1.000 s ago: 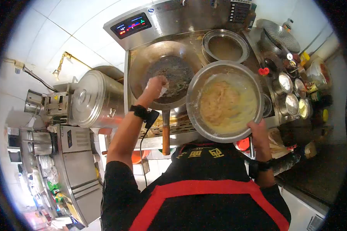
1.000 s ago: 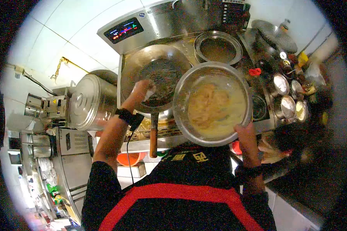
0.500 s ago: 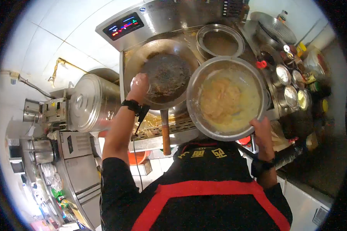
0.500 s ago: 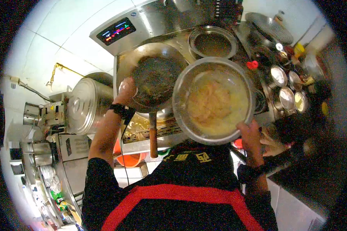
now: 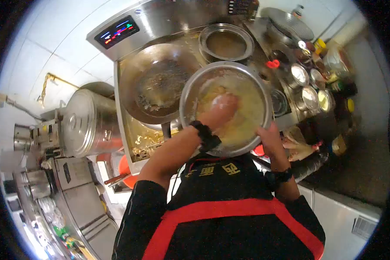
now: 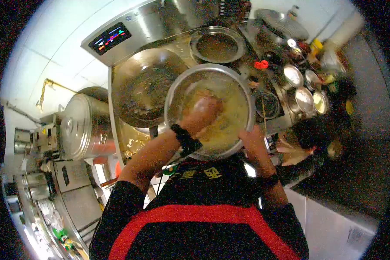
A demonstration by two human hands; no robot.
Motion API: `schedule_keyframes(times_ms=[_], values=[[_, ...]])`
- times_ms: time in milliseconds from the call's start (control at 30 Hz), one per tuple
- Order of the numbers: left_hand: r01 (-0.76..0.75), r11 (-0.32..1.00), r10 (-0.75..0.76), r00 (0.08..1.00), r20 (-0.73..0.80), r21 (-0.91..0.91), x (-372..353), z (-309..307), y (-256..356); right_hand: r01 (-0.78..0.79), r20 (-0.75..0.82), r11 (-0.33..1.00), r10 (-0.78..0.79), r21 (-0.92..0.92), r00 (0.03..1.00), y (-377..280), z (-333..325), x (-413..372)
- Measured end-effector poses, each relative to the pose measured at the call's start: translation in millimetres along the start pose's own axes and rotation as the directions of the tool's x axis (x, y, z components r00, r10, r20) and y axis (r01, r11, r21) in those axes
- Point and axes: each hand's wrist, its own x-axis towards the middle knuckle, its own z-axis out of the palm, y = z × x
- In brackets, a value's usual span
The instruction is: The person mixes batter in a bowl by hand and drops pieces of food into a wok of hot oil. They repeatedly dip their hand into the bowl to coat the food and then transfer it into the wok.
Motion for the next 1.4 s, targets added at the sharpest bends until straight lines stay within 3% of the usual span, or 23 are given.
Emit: schedule_keyframes(times_ms=[33, 67, 100, 133, 167, 233, 267, 333, 467, 533, 633, 700, 767, 867, 900, 967, 1067, 1133, 1167, 1300, 1367, 1400], values=[[-0.127, 0.985, 0.135, 0.989, -0.056, 0.118, -5.6, 7.6, 1.0, 0.01, 0.027, 1.0, -0.01, -0.007, 1.0, -12.1, 4.5, -7.6], [-0.101, 0.986, 0.11, 0.992, -0.063, 0.135, -9.2, 14.7, 0.1, -0.065, 0.005, 0.994, 0.065, 0.092, 0.998, -26.5, 5.5, -18.5], [-0.184, 0.983, 0.183, 0.969, -0.163, 0.013, -11.9, 23.1, -1.7, -0.139, -0.011, 0.972, 0.144, 0.189, 0.99, -38.0, 8.4, -26.4], [-0.28, 0.955, 0.244, 0.932, -0.269, -0.101, -14.7, 23.3, -0.4, -0.113, 0.073, 0.975, 0.1, 0.19, 0.992, -38.6, 5.4, -26.2], [-0.263, 0.96, 0.23, 0.934, -0.272, -0.093, -17.7, 24.2, 1.8, -0.112, 0.091, 0.977, 0.097, 0.182, 0.991, -38.5, 6.1, -27.2], [-0.03, 0.993, 0.036, 0.998, 0.048, -0.114, -15.7, 8.8, 13.0, 0.015, 0.07, 0.982, -0.029, 0.187, 0.997, -38.5, 4.4, -28.1], [-0.023, 0.994, 0.027, 0.999, 0.042, -0.107, -14.0, 0.1, 15.1, 0.006, 0.066, 0.989, -0.016, 0.147, 0.998, -21.4, -3.1, -16.0], [0.036, 0.962, -0.048, 0.998, -0.037, -0.269, -13.9, -10.2, 18.2, 0.014, 0.016, 0.991, -0.016, 0.137, 1.0, -25.2, -0.9, -18.8], [0.139, 0.956, -0.139, 0.99, 0.016, -0.258, -4.6, -10.2, 1.2, -0.06, -0.053, 0.998, 0.062, 0.032, 0.997, -33.1, -5.4, -21.8], [0.064, 0.95, -0.131, 0.97, -0.203, -0.306, -8.4, -31.7, -7.1, -0.057, -0.056, 0.996, 0.061, 0.074, 0.997, -23.8, -9.5, -12.9], [0.191, 0.929, -0.228, 0.97, -0.087, -0.317, -17.3, -91.1, -25.6, -0.02, -0.083, 0.994, 0.03, 0.112, 0.996, -14.0, -15.5, -6.3], [0.201, 0.936, -0.248, 0.959, -0.137, -0.288, -39.1, -115.6, -48.2, 0.013, -0.108, 0.994, -0.001, 0.108, 0.994, -4.4, -25.0, -1.5], [0.324, 0.918, -0.35, 0.933, -0.081, -0.23, -61.2, -129.0, -72.8, -0.062, -0.207, 0.981, 0.022, -0.186, 0.978, 8.8, -36.4, 4.4], [0.222, 0.97, -0.235, 0.961, -0.146, -0.096, -104.4, -108.2, -136.7, -0.094, -0.17, 0.99, 0.074, -0.107, 0.983, -16.7, -27.2, -7.9], [0.28, 0.96, -0.278, 0.957, -0.078, 0.013, -115.5, -97.7, -156.7, -0.094, -0.173, 0.99, 0.075, -0.102, 0.982, -20.7, -23.4, -10.3], [0.322, 0.938, -0.323, 0.946, -0.013, 0.129, -134.9, -88.9, -182.9, -0.025, -0.104, 0.991, 0.039, 0.134, 0.994, -25.8, -17.1, -13.9], [0.353, 0.916, -0.35, 0.935, -0.053, 0.192, -158.5, -87.6, -209.9, 0.037, -0.076, 0.986, -0.024, 0.165, 0.997, -29.8, -16.3, -17.7], [0.511, 0.759, -0.558, 0.83, 0.0, 0.405, -170.0, -91.6, -226.4, 0.032, -0.088, 0.995, -0.024, 0.098, 0.996, -27.0, -20.3, -17.4], [0.507, 0.761, -0.556, 0.831, 0.003, 0.405, -173.5, -96.2, -233.2, 0.03, -0.097, 0.999, -0.027, 0.03, 0.995, -26.1, -21.6, -17.0], [0.512, 0.695, -0.591, 0.806, -0.003, 0.505, -168.5, -125.0, -243.9, -0.062, -0.117, 0.992, 0.074, 0.106, 0.99, -39.9, -12.4, -26.5], [0.461, 0.742, -0.441, 0.883, -0.164, 0.487, -162.5, -129.9, -246.8, 0.036, -0.145, 0.979, -0.006, 0.203, 0.989, -41.7, -6.9, -28.1], [0.499, 0.73, -0.489, 0.859, -0.153, 0.467, -143.5, -146.7, -217.9, 0.032, -0.155, 0.979, 0.0, 0.203, 0.988, -47.4, -3.8, -29.3]])
